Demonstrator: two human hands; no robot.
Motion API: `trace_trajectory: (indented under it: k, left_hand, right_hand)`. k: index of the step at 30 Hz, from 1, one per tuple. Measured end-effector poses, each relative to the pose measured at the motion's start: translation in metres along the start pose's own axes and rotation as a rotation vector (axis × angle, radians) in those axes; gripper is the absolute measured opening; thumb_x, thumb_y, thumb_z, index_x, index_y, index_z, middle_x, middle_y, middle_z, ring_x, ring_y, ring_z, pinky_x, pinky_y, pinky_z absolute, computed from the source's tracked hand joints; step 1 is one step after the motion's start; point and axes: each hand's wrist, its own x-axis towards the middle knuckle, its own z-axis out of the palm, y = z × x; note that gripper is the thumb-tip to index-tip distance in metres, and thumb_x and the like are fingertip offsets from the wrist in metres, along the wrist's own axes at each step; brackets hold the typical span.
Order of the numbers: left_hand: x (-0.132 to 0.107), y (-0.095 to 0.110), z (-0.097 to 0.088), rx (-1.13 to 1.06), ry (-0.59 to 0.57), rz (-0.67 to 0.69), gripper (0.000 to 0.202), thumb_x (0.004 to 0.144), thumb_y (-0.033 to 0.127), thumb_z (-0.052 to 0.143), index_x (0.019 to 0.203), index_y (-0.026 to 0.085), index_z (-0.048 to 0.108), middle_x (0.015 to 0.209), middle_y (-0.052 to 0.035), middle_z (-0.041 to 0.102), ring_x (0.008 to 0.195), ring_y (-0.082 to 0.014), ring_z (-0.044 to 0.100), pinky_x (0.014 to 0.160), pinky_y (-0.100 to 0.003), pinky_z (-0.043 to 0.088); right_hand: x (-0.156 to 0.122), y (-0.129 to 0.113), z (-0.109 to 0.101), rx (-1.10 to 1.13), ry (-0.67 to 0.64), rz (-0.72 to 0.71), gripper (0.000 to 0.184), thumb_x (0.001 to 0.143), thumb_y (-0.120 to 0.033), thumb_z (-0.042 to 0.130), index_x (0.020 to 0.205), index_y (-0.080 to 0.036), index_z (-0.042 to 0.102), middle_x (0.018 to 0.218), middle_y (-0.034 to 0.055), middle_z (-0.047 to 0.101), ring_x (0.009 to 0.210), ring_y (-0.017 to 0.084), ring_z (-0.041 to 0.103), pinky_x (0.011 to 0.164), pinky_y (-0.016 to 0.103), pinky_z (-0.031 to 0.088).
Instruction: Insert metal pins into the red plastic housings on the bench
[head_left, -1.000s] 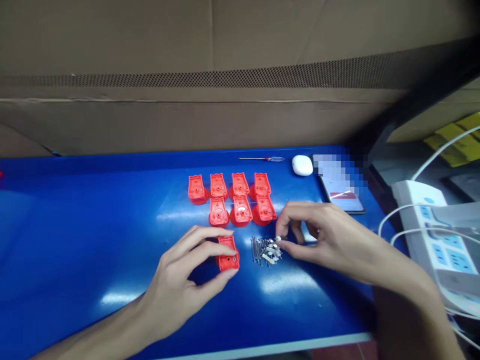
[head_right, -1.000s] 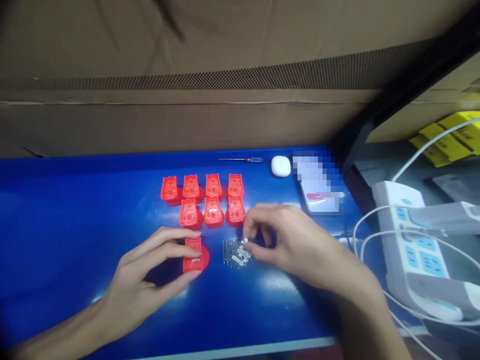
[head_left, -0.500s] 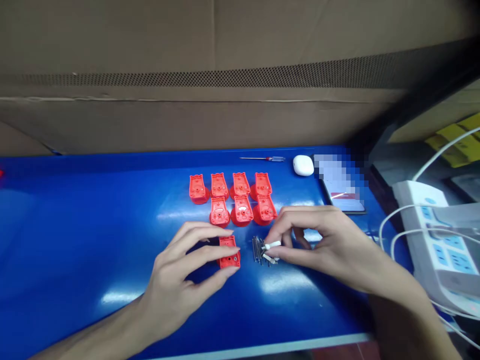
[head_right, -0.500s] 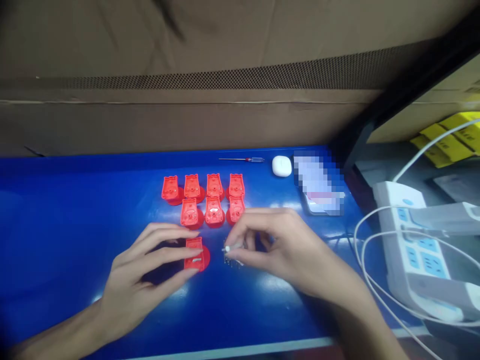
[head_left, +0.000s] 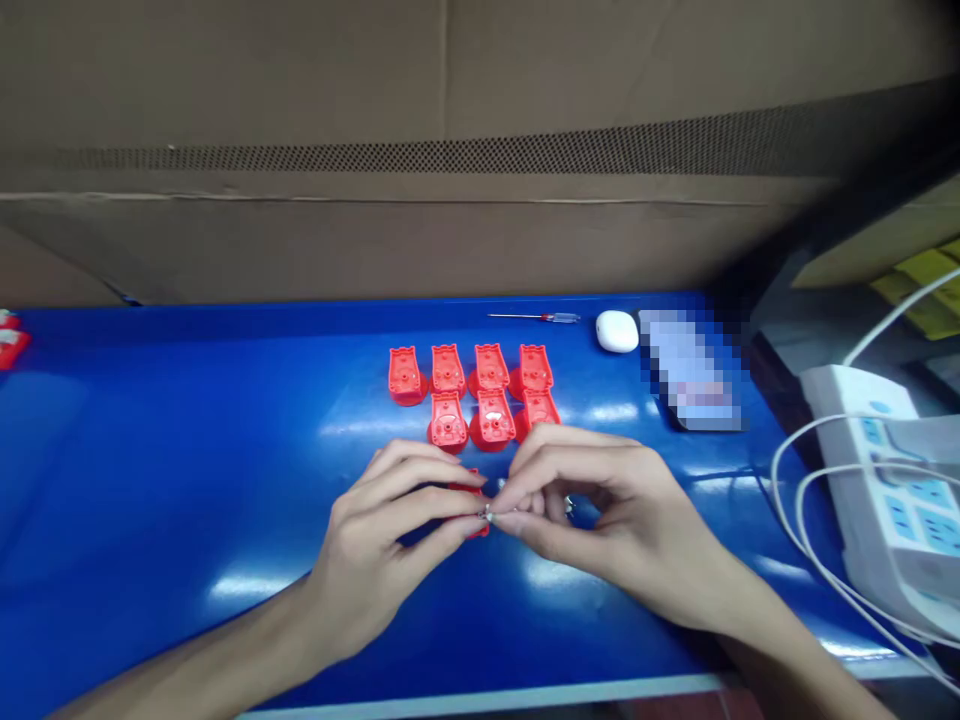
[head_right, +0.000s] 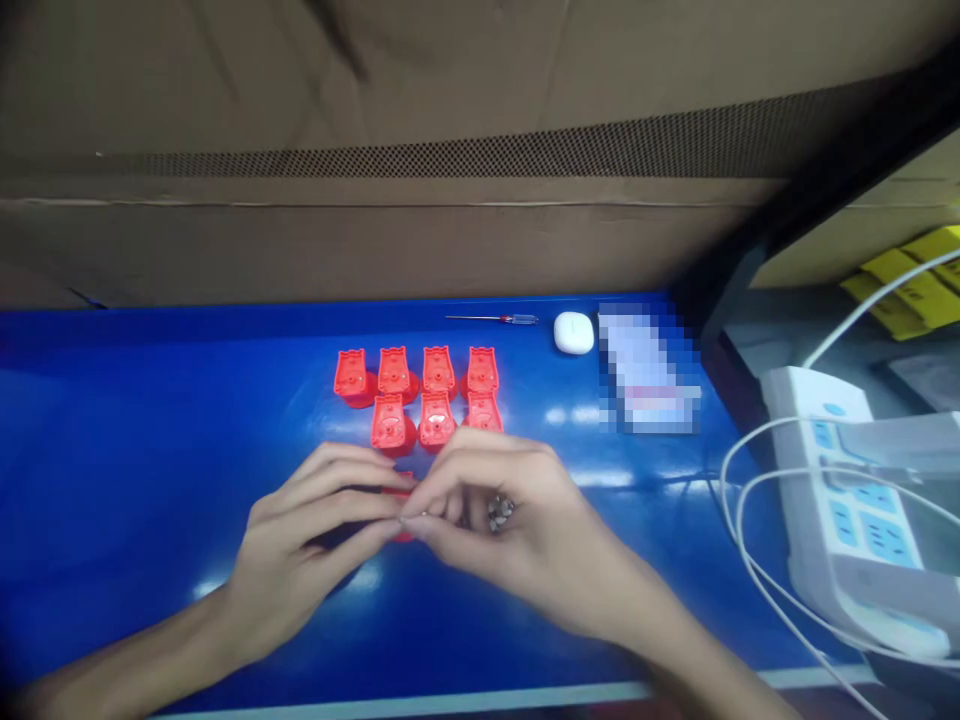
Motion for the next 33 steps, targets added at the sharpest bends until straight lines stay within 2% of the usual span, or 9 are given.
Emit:
trace_trajectory:
  k: [6,8,13,18,28,33]
  left_hand:
    - [0.0,0.001,0.001,0.012,0.005,0.001,0.02,0.098,0.014,0.081,0.114,0.027,0.082,0.115,-0.0031,0.082,0.111,-0.0217,0.073,0.098,-0.039,0.06]
    - [0.001,0.001,0.001,0.019,0.003,0.008,0.019,0.099,0.015,0.08,0.114,0.027,0.082,0.115,-0.0036,0.082,0.11,-0.022,0.073,0.098,-0.04,0.061]
    - [0.002,0.002,0.001,0.023,0.005,0.031,0.021,0.099,0.012,0.079,0.114,0.026,0.081,0.115,-0.0049,0.081,0.111,-0.0227,0.072,0.096,-0.04,0.06]
    - [0.003,0.002,0.001,0.026,0.013,0.055,0.02,0.097,0.008,0.08,0.111,0.023,0.079,0.113,-0.0048,0.081,0.109,-0.0215,0.071,0.096,-0.039,0.059]
    - [0.004,0.003,0.0,0.03,0.021,0.076,0.021,0.096,0.008,0.08,0.111,0.024,0.079,0.111,-0.0049,0.08,0.107,-0.0218,0.071,0.093,-0.039,0.061]
    - [0.003,0.002,0.001,0.016,0.017,0.069,0.021,0.097,0.009,0.08,0.112,0.024,0.08,0.111,-0.0055,0.081,0.107,-0.0227,0.07,0.093,-0.04,0.061]
  right_hand:
    - [-0.001,-0.001,-0.001,0.005,-0.007,0.049,0.002,0.099,-0.026,0.082,0.099,-0.025,0.084,0.093,0.0021,0.074,0.073,0.014,0.062,0.064,0.028,0.05]
    - [-0.002,-0.001,0.0,-0.015,0.001,0.025,0.003,0.098,-0.023,0.081,0.098,-0.025,0.083,0.091,0.0017,0.075,0.071,0.014,0.061,0.064,0.028,0.051]
    - [-0.004,0.0,0.006,-0.046,0.022,-0.096,0.018,0.094,-0.012,0.079,0.105,-0.026,0.083,0.091,0.0013,0.073,0.07,0.014,0.062,0.065,0.03,0.052]
    - [-0.005,-0.001,0.012,-0.069,0.023,-0.116,0.025,0.092,-0.007,0.075,0.105,-0.027,0.082,0.085,-0.0017,0.067,0.071,0.013,0.06,0.065,0.029,0.05]
    - [-0.004,-0.002,0.012,0.024,0.006,-0.011,0.009,0.099,-0.024,0.083,0.107,-0.025,0.083,0.087,-0.0015,0.071,0.068,0.011,0.06,0.063,0.025,0.051]
    - [-0.003,0.003,0.009,-0.08,0.028,-0.119,0.008,0.099,-0.026,0.085,0.107,-0.024,0.083,0.085,-0.0019,0.075,0.071,0.012,0.067,0.066,0.025,0.052]
